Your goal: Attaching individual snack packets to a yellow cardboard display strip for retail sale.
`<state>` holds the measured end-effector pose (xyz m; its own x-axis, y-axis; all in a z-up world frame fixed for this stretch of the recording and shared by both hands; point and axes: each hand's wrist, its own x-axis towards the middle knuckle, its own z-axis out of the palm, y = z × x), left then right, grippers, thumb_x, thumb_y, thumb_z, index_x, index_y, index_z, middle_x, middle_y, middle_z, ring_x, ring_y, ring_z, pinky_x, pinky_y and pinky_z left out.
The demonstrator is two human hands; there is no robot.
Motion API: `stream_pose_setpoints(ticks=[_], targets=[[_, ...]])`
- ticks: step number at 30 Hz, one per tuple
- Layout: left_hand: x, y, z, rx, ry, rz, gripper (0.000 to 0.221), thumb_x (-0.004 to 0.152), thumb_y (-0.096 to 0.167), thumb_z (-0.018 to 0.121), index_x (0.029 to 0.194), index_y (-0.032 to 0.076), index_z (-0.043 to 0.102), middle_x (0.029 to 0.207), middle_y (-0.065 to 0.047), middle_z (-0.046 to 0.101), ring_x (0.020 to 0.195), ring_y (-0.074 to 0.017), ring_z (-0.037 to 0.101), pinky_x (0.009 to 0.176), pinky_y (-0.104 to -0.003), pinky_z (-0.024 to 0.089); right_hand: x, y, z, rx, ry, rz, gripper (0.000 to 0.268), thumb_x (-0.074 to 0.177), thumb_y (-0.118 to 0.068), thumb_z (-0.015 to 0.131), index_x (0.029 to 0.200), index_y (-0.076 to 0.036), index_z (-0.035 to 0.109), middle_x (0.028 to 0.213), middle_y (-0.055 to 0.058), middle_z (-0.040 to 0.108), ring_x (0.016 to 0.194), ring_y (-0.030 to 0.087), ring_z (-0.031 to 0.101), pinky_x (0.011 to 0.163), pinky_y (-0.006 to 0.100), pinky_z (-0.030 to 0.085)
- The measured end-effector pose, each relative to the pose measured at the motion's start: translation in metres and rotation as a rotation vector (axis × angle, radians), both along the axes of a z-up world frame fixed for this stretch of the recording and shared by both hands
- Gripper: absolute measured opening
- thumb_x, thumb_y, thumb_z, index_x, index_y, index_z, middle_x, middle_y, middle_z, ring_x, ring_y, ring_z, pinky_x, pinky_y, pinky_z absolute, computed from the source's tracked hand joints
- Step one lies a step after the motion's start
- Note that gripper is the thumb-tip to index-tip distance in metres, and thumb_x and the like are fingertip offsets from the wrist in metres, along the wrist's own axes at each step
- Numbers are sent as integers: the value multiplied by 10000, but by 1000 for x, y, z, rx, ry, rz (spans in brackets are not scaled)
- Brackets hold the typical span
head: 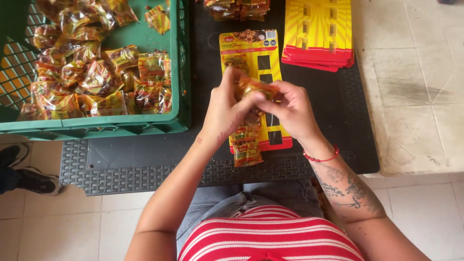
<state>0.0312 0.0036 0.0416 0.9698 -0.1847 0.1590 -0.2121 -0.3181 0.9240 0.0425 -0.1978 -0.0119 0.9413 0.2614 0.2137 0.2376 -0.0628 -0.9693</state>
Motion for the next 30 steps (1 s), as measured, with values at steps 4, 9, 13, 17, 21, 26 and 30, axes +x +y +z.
stream_pose_setpoints(ticks=[4, 9, 13, 17, 21, 26, 30], targets=[[3, 1, -34, -72, 145, 42, 533, 654, 319, 977, 1036, 128, 658, 769, -132, 760, 796, -306, 776, 766, -382, 623, -20, -10, 8, 176, 139, -145, 257, 825, 34, 812, 1007, -10, 636, 944, 113, 653, 904, 231, 715, 775, 357, 658], [-10, -11, -36, 152, -20, -83, 361, 672, 121, 937, 978, 84, 748, 829, -187, 763, 801, -398, 761, 750, -461, 629, -30, -24, 5, -80, 85, -36, 399, 785, 18, 843, 1128, -16, 642, 983, 125, 661, 951, 244, 695, 806, 423, 640], [-16, -22, -50, 146, -44, -143, 557, 692, 209, 939, 1167, 138, 657, 860, -148, 752, 864, -355, 756, 804, -468, 615, -29, -38, -22, -206, 33, -84, 217, 824, 54, 819, 1002, 16, 700, 849, 136, 704, 792, 204, 693, 662, 344, 593], [-23, -24, -53, -22, 59, -146, 380, 818, 119, 847, 1135, 147, 639, 922, -168, 767, 925, -350, 764, 842, -431, 608, -44, -43, -14, -165, 168, -92, 278, 837, 6, 811, 1050, -18, 633, 840, 89, 640, 776, 165, 681, 660, 325, 591], [-35, -33, -62, 142, 47, -276, 186, 815, 88, 806, 977, 121, 722, 815, -106, 785, 829, -324, 773, 786, -434, 622, -66, -38, 7, -462, 160, -46, 103, 870, -9, 770, 968, -15, 742, 716, 114, 698, 668, 173, 642, 564, 325, 548], [-35, -41, -79, 425, -6, -262, 209, 830, 171, 794, 1005, 169, 679, 760, -16, 770, 747, -288, 759, 730, -444, 636, -68, -44, -8, -525, 402, -158, 75, 873, -16, 754, 871, 58, 766, 737, 224, 730, 611, 218, 684, 537, 344, 614], [-33, -57, -87, 756, -305, -126, 202, 869, 120, 730, 1023, 195, 623, 703, -12, 735, 691, -266, 746, 666, -411, 626, -59, -47, -25, -576, 340, -257, 102, 857, -59, 795, 888, 36, 773, 700, 179, 708, 534, 190, 666, 440, 306, 595]])
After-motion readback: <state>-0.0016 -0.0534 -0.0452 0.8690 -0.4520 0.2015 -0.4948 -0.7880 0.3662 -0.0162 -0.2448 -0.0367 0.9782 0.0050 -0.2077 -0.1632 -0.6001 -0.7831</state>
